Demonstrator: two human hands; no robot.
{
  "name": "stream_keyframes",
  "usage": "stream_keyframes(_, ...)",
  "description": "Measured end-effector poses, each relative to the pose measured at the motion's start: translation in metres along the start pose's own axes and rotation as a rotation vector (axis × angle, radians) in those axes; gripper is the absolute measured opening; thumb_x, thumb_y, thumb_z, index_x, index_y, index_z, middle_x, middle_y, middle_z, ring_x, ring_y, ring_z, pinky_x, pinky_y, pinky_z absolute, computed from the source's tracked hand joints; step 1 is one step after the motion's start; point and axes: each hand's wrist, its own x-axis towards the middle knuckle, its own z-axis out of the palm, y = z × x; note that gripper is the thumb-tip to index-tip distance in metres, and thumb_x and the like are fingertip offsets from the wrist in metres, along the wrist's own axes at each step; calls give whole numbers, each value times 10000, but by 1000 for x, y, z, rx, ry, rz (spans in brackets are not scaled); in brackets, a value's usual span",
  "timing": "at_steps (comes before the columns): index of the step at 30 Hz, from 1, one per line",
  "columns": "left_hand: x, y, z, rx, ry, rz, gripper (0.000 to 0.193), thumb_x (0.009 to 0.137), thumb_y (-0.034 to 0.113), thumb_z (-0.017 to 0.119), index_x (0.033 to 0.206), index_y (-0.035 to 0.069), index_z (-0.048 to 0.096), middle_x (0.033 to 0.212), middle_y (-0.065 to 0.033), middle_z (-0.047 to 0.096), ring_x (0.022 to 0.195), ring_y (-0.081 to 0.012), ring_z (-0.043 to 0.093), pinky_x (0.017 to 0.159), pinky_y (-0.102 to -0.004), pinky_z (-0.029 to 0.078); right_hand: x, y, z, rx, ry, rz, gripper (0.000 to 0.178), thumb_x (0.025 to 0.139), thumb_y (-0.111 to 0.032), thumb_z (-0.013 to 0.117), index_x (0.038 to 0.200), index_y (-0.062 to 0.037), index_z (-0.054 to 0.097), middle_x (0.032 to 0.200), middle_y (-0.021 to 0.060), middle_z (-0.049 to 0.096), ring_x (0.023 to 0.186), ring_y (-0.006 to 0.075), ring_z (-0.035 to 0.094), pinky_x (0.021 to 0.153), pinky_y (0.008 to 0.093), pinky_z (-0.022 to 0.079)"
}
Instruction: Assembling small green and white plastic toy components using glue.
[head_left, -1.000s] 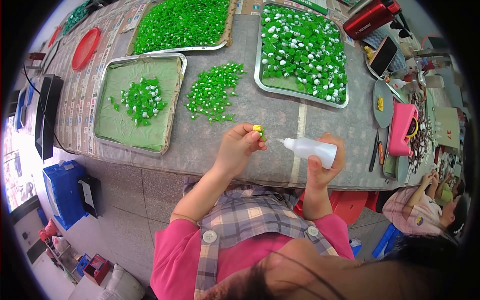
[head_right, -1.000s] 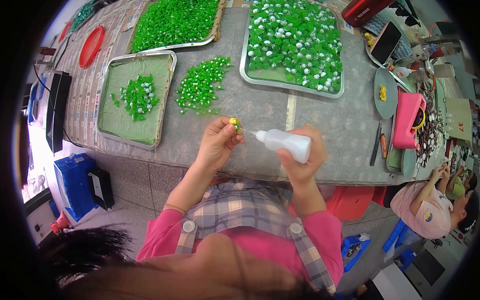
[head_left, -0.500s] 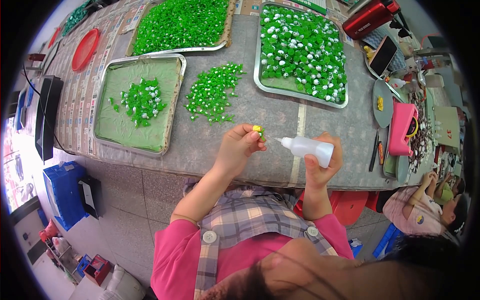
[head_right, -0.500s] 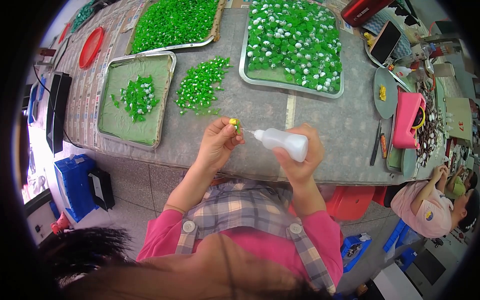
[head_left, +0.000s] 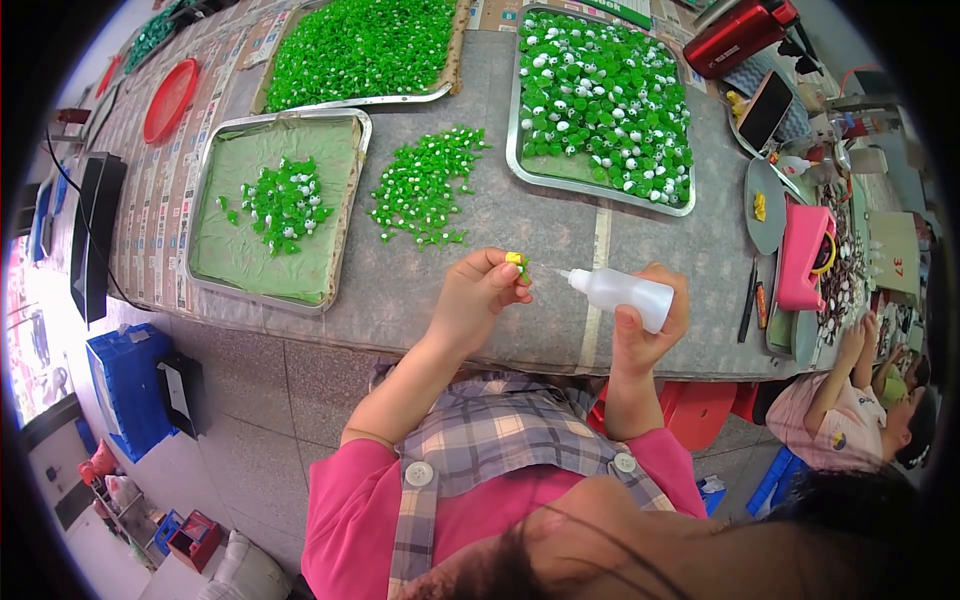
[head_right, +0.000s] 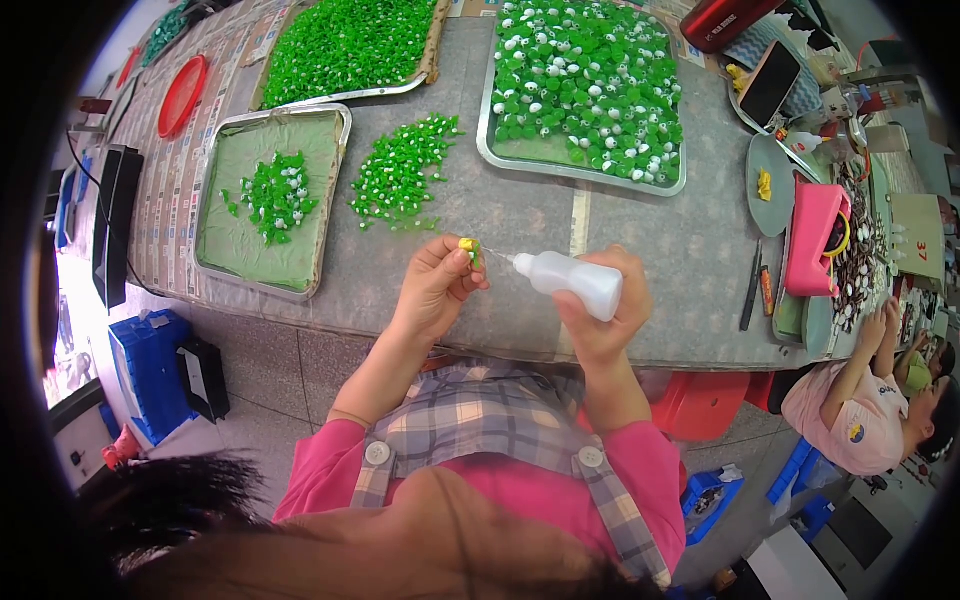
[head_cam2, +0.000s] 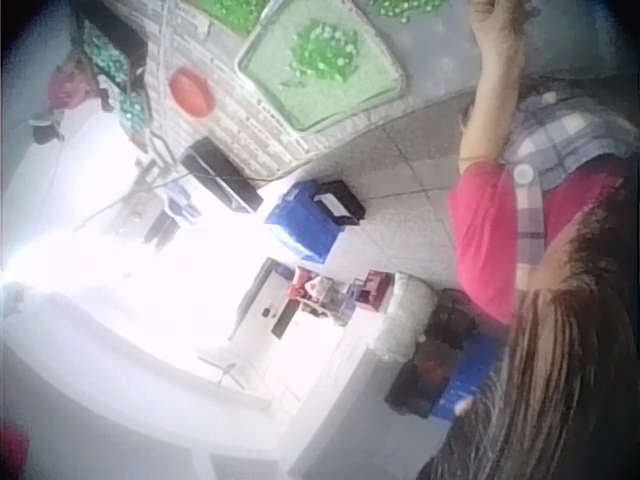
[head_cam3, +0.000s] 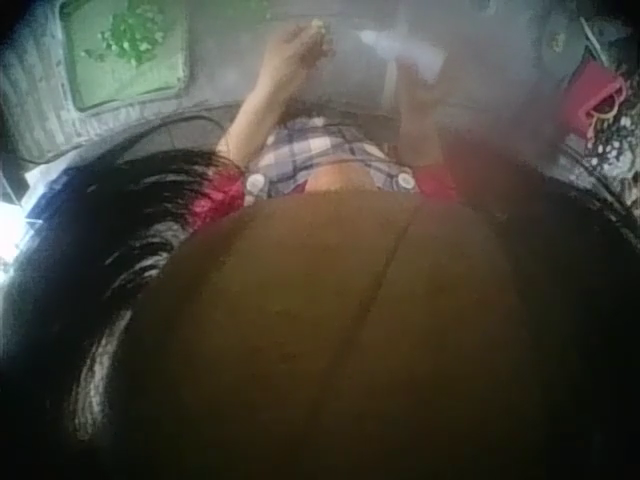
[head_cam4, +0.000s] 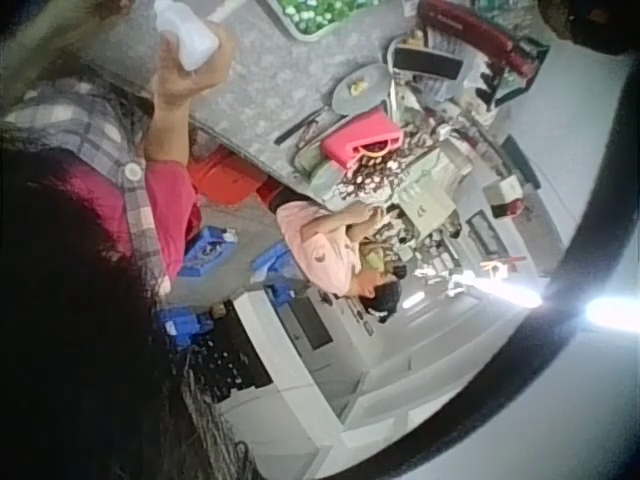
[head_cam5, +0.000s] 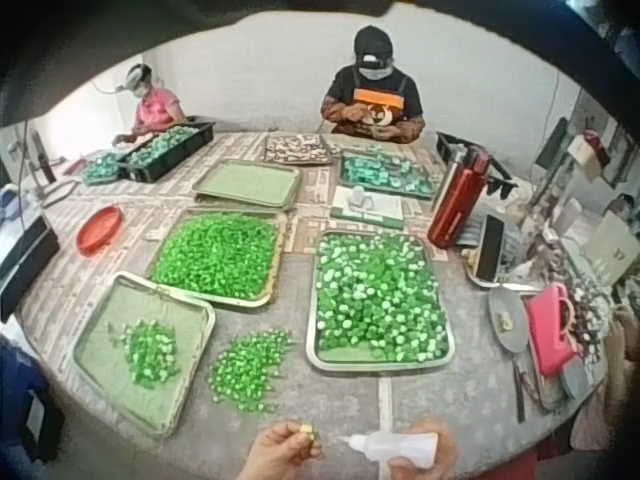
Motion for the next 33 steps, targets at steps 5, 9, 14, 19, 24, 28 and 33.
stream_keyframes(5, 1, 0, 1, 1, -6, -1, 75, 792, 90, 485, 809, 19, 502, 721, -57, 537, 632, -122, 511, 617, -278, 455, -1, 2, -5, 48, -2, -21, 358, 639, -287, 661, 786, -14, 484, 672, 52, 461, 565, 127, 417, 496, 230, 328)
stream_keyframes(9, 1, 0, 0, -1, 14, -7, 69, 794, 93, 484, 807, 27, 503, 723, -56, 538, 635, -124, 512, 624, -279, 455, -1, 0, -6, 62, 23, -58, 365, 643, -295, 658, 785, -11, 478, 665, 50, 466, 571, 125, 420, 498, 229, 330)
stream_keyframes(14, 0, -1, 0, -4, 24, 6, 60, 789, 90, 492, 808, 34, 504, 729, -56, 542, 643, -126, 517, 629, -279, 454, -2, -2, -4, 49, -14, -62, 368, 641, -301, 658, 772, -10, 476, 654, 49, 475, 566, 120, 421, 495, 226, 330)
stream_keyframes(19, 0, -1, 1, 6, 34, 26, 51, 777, 78, 507, 806, 37, 503, 740, -58, 545, 652, -130, 522, 638, -278, 456, -3, -2, -6, 47, -15, -36, 354, 644, -295, 655, 763, -11, 480, 654, 49, 481, 558, 120, 421, 489, 225, 328)
stream_keyframes(24, 0, -1, 0, 16, 41, 28, 48, 777, 76, 507, 806, 38, 503, 742, -55, 547, 652, -128, 523, 637, -275, 456, -5, 2, -7, 41, -43, -27, 347, 644, -292, 654, 762, -14, 483, 654, 48, 476, 560, 117, 419, 483, 225, 323)
stream_keyframes(28, 1, -1, 0, 8, 45, 28, 50, 777, 81, 509, 806, 40, 505, 739, -48, 546, 653, -125, 526, 635, -270, 455, -5, 5, -13, 24, 45, -72, 364, 644, -298, 652, 788, -14, 474, 706, 42, 463, 589, 112, 429, 503, 220, 342)
stream_keyframes(33, 2, 3, -1, 19, 69, 22, 50, 778, 91, 510, 800, 46, 509, 735, -45, 547, 650, -124, 528, 637, -266, 453, 15, 20, -49, -7, 263, 122, 329, 669, -177, 635, 871, -4, 442, 801, 40, 457, 691, 124, 460, 619, 242, 403)
